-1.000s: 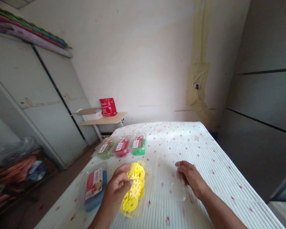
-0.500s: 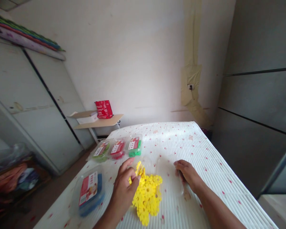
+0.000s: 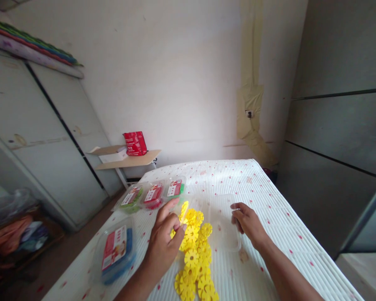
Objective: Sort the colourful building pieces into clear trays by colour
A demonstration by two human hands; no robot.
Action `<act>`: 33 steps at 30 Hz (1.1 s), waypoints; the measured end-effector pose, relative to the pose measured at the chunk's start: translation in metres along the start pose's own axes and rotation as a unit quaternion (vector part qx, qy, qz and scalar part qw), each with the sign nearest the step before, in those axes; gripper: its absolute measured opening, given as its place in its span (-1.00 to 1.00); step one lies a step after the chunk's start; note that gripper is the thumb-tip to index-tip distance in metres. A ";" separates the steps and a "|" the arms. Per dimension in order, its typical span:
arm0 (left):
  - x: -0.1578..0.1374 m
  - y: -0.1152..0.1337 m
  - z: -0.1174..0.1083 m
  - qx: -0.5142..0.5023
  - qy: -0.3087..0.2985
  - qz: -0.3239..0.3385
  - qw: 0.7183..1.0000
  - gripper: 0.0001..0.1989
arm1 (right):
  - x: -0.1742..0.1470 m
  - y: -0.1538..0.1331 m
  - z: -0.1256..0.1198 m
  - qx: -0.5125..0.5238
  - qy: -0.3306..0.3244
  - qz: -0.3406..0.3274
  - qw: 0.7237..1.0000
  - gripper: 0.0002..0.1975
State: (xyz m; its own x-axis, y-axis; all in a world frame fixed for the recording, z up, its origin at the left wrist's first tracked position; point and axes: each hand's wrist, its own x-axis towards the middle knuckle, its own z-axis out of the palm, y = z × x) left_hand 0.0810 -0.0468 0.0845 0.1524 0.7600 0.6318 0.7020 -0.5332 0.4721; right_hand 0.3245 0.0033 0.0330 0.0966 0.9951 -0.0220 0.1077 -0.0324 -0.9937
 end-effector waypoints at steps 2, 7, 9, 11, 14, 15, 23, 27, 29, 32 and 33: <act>-0.002 0.001 0.002 0.003 -0.020 0.037 0.999 -0.81 | 0.000 -0.001 0.000 -0.007 0.018 -0.011 1.000 -0.66; -0.003 -0.001 0.006 0.026 -0.031 0.065 0.997 -0.81 | -0.001 -0.003 -0.002 -0.006 0.044 -0.038 0.998 -0.66; -0.001 -0.002 0.005 0.033 -0.018 0.063 0.997 -0.80 | -0.002 -0.004 -0.002 -0.003 0.053 -0.044 0.998 -0.65; 0.001 0.000 0.000 0.040 -0.004 0.069 0.997 -0.80 | -0.003 -0.006 -0.001 0.000 0.062 -0.054 0.997 -0.65; 0.003 0.002 -0.007 0.056 0.013 0.089 0.994 -0.82 | -0.004 -0.008 -0.001 -0.021 0.079 -0.080 0.993 -0.65; 0.003 0.002 -0.009 0.061 0.014 0.099 0.993 -0.82 | -0.005 -0.008 -0.001 -0.040 0.084 -0.092 0.991 -0.64; 0.001 -0.016 -0.003 -0.003 0.038 0.062 0.997 -0.83 | -0.011 -0.006 -0.003 -0.193 0.146 -0.170 0.955 -0.62; 0.004 -0.030 0.011 -0.182 0.119 -0.114 0.969 -0.80 | -0.010 -0.011 -0.003 -0.046 0.137 -0.167 0.975 -0.61; 0.005 -0.037 0.021 -0.294 0.132 -0.203 0.925 -0.80 | -0.009 -0.014 -0.002 0.036 0.134 -0.136 0.981 -0.62; 0.004 -0.041 0.035 -0.425 0.128 -0.301 0.844 -0.77 | -0.010 -0.015 0.004 0.119 0.113 -0.072 0.984 -0.62; 0.003 -0.041 0.039 -0.453 0.127 -0.322 0.821 -0.72 | -0.011 -0.015 0.007 0.134 0.100 -0.056 0.984 -0.62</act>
State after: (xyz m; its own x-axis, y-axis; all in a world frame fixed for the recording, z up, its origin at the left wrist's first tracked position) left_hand 0.0801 -0.0081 0.0435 -0.2794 0.9520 0.1248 -0.2443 -0.1961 0.9497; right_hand 0.3146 -0.0063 0.0471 0.2949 0.9518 0.0845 -0.1345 0.1290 -0.9825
